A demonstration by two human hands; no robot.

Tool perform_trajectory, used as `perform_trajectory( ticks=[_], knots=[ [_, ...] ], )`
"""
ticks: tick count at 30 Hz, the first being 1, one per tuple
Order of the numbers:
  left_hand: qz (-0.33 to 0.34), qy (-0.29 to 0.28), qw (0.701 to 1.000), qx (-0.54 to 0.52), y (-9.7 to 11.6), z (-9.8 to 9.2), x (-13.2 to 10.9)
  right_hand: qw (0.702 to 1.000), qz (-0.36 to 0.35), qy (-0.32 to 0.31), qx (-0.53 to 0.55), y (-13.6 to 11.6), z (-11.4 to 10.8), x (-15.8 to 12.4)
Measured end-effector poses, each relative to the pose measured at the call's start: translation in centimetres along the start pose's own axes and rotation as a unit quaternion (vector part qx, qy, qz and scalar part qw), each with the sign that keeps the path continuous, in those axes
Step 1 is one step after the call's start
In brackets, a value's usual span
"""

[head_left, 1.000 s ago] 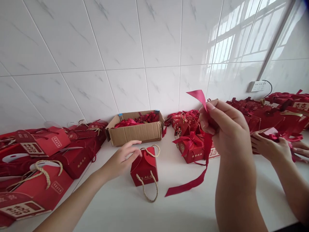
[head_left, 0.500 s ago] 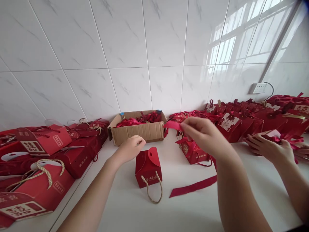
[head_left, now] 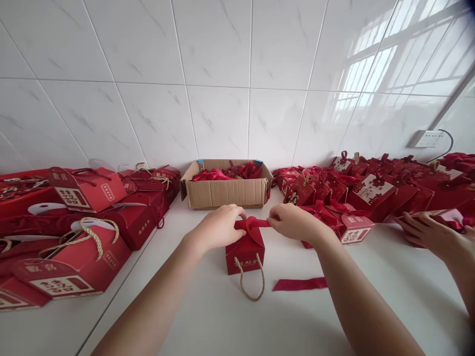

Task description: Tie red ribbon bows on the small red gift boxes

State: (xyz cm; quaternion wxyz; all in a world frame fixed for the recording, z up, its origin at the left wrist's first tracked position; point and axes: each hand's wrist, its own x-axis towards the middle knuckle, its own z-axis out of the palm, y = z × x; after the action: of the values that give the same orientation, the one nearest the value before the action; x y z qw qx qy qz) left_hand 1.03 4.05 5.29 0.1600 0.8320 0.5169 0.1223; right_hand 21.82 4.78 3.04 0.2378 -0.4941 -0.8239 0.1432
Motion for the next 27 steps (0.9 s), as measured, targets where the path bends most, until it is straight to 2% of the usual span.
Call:
perform_trajectory(
  ticks=[3, 6, 11, 16, 22, 27],
  knots=[
    [-0.012, 0.012, 1.000, -0.012, -0.1, 0.1, 0.0, 0.995, -0.097, 0.020, 0.022, 1.0, 0.5, -0.2],
    [-0.006, 0.017, 0.999, -0.043, -0.4, 0.5, 0.3, 0.991, -0.131, 0.027, 0.020, 1.3, 0.8, -0.3],
    [0.000, -0.023, 0.994, -0.104, -1.0, 1.1, 0.9, 0.996, -0.082, 0.029, -0.029, 1.4, 1.0, 0.0],
    [0.000, -0.034, 0.992, -0.117, -1.2, 1.2, 1.2, 0.997, -0.051, 0.022, -0.047, 1.5, 0.9, 0.0],
    [-0.020, -0.045, 0.989, -0.140, -0.9, 1.2, 1.2, 1.000, -0.016, -0.015, 0.014, -0.4, 0.0, -0.3],
    [-0.029, -0.037, 0.989, -0.140, -0.7, 1.2, 1.3, 0.997, 0.035, -0.052, -0.036, -1.5, -0.5, -0.3]
  ],
)
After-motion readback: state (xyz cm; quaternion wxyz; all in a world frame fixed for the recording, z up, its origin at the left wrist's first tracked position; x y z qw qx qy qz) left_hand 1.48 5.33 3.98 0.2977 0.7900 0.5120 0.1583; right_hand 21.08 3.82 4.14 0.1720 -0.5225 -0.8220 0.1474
